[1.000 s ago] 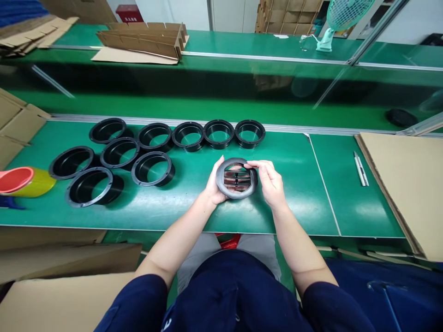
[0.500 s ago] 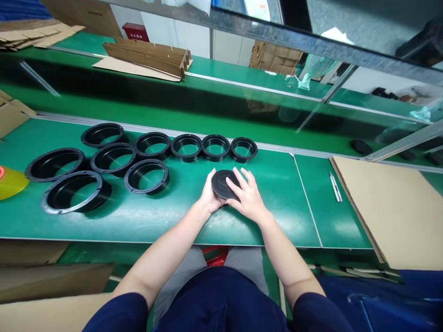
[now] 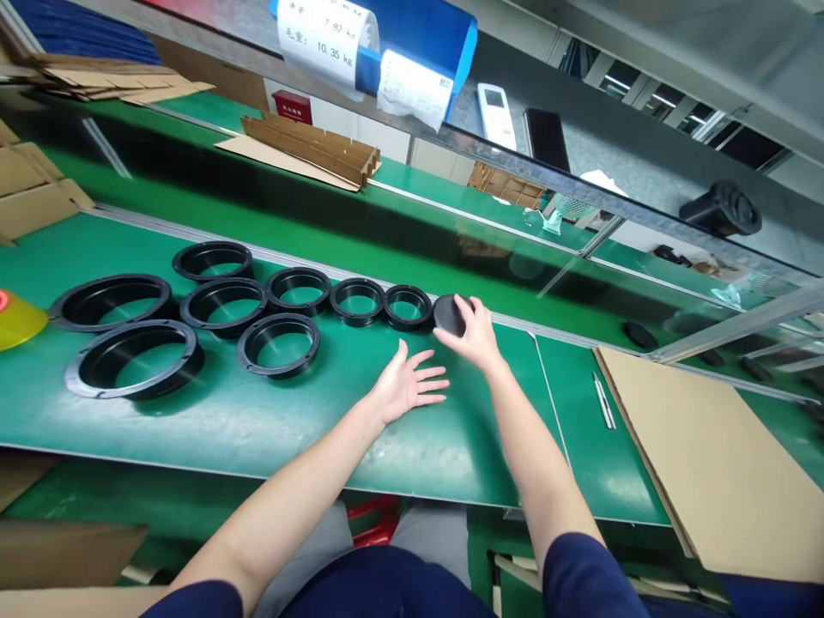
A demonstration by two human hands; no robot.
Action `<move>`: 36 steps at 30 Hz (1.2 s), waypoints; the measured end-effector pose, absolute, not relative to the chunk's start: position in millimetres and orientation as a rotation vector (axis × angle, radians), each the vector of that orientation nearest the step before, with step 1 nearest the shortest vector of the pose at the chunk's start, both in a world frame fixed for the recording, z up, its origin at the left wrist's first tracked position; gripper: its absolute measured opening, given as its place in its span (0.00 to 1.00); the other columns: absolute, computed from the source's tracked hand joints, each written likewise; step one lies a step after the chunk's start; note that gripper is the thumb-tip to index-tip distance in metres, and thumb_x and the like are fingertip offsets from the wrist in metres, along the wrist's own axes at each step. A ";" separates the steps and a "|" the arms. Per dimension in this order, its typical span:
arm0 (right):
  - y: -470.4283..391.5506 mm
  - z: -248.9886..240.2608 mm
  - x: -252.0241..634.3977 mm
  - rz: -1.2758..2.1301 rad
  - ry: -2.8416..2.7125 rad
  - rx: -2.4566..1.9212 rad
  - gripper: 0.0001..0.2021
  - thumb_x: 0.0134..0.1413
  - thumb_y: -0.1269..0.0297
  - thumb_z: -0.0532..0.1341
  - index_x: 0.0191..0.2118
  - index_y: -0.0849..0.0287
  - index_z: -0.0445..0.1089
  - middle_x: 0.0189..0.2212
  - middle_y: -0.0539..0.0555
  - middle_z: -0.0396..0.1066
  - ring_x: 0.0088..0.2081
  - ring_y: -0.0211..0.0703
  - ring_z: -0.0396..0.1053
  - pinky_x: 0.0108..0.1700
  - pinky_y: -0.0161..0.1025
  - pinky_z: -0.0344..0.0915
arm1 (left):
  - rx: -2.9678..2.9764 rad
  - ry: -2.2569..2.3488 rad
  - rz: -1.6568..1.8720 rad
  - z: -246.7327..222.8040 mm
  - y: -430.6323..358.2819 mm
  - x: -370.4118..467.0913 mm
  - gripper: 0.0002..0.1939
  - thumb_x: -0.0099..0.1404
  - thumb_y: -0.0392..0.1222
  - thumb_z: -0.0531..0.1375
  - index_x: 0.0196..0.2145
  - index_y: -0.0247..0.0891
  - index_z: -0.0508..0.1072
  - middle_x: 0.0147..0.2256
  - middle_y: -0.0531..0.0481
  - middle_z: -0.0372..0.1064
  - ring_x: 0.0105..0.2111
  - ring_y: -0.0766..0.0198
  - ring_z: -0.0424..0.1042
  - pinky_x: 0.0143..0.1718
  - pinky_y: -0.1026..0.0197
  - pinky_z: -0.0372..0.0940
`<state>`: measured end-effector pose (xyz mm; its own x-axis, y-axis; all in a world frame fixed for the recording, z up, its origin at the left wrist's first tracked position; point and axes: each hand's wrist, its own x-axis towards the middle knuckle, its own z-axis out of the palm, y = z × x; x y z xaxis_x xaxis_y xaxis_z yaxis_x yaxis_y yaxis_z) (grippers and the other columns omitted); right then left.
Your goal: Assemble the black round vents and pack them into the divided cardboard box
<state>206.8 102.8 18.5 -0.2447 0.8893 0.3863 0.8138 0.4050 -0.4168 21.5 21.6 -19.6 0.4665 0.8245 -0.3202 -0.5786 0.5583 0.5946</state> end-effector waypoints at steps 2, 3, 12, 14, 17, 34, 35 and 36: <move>132.5 26.4 208.7 0.137 -2.090 -1.592 0.46 0.52 0.42 0.69 0.71 0.60 0.58 0.69 0.71 0.50 0.69 0.68 0.49 0.69 0.59 0.51 | 0.442 0.640 0.909 -19.0 21.8 19.9 0.42 0.72 0.71 0.42 0.67 0.35 0.59 0.58 0.28 0.68 0.49 0.44 0.77 0.44 0.46 0.75; 143.2 28.4 208.8 0.140 -2.115 -1.635 0.45 0.53 0.42 0.68 0.71 0.60 0.59 0.68 0.71 0.50 0.69 0.68 0.50 0.69 0.59 0.51 | 0.436 0.641 0.911 -18.5 21.9 19.6 0.41 0.73 0.70 0.42 0.66 0.33 0.60 0.57 0.28 0.69 0.48 0.45 0.77 0.43 0.48 0.75; 93.5 -9.0 209.3 0.042 -2.321 -1.680 0.45 0.59 0.36 0.60 0.73 0.58 0.53 0.70 0.72 0.47 0.70 0.70 0.49 0.67 0.60 0.53 | 0.282 0.860 1.159 -16.1 25.4 20.9 0.22 0.76 0.49 0.52 0.39 0.26 0.76 0.32 0.42 0.73 0.26 0.65 0.73 0.24 0.66 0.65; 70.9 -9.2 215.8 0.002 -2.386 -1.697 0.45 0.61 0.35 0.56 0.74 0.60 0.50 0.72 0.73 0.44 0.72 0.72 0.44 0.69 0.64 0.49 | 0.266 0.910 1.258 -18.8 27.3 21.4 0.18 0.75 0.45 0.53 0.35 0.29 0.75 0.27 0.48 0.68 0.22 0.70 0.68 0.21 0.69 0.60; 54.5 10.3 223.7 -0.062 -2.380 -1.633 0.39 0.69 0.40 0.45 0.75 0.62 0.46 0.74 0.69 0.37 0.75 0.66 0.35 0.71 0.65 0.41 | 0.287 0.957 1.361 -23.4 29.1 23.5 0.16 0.74 0.43 0.55 0.32 0.31 0.74 0.25 0.51 0.65 0.21 0.73 0.64 0.20 0.71 0.56; 47.8 -14.3 237.6 0.727 -1.594 -1.453 0.39 0.60 0.38 0.51 0.62 0.69 0.65 0.59 0.70 0.68 0.59 0.57 0.68 0.61 0.54 0.66 | 0.936 1.048 1.277 -27.9 11.8 55.8 0.33 0.65 0.47 0.65 0.64 0.33 0.65 0.49 0.37 0.74 0.42 0.53 0.75 0.42 0.56 0.72; 33.8 -15.7 236.5 0.774 -1.605 -1.385 0.40 0.60 0.38 0.51 0.64 0.67 0.62 0.59 0.68 0.68 0.58 0.56 0.68 0.60 0.54 0.67 | 0.972 1.077 1.272 -22.2 2.3 55.5 0.38 0.64 0.49 0.66 0.66 0.31 0.64 0.48 0.35 0.75 0.43 0.49 0.76 0.45 0.51 0.72; 19.7 -17.8 236.4 0.796 -1.556 -1.294 0.39 0.59 0.39 0.54 0.66 0.63 0.60 0.59 0.65 0.69 0.58 0.56 0.69 0.60 0.54 0.67 | 1.007 1.114 1.272 -14.8 -8.9 52.5 0.42 0.60 0.52 0.70 0.66 0.30 0.64 0.47 0.34 0.75 0.44 0.44 0.76 0.48 0.45 0.71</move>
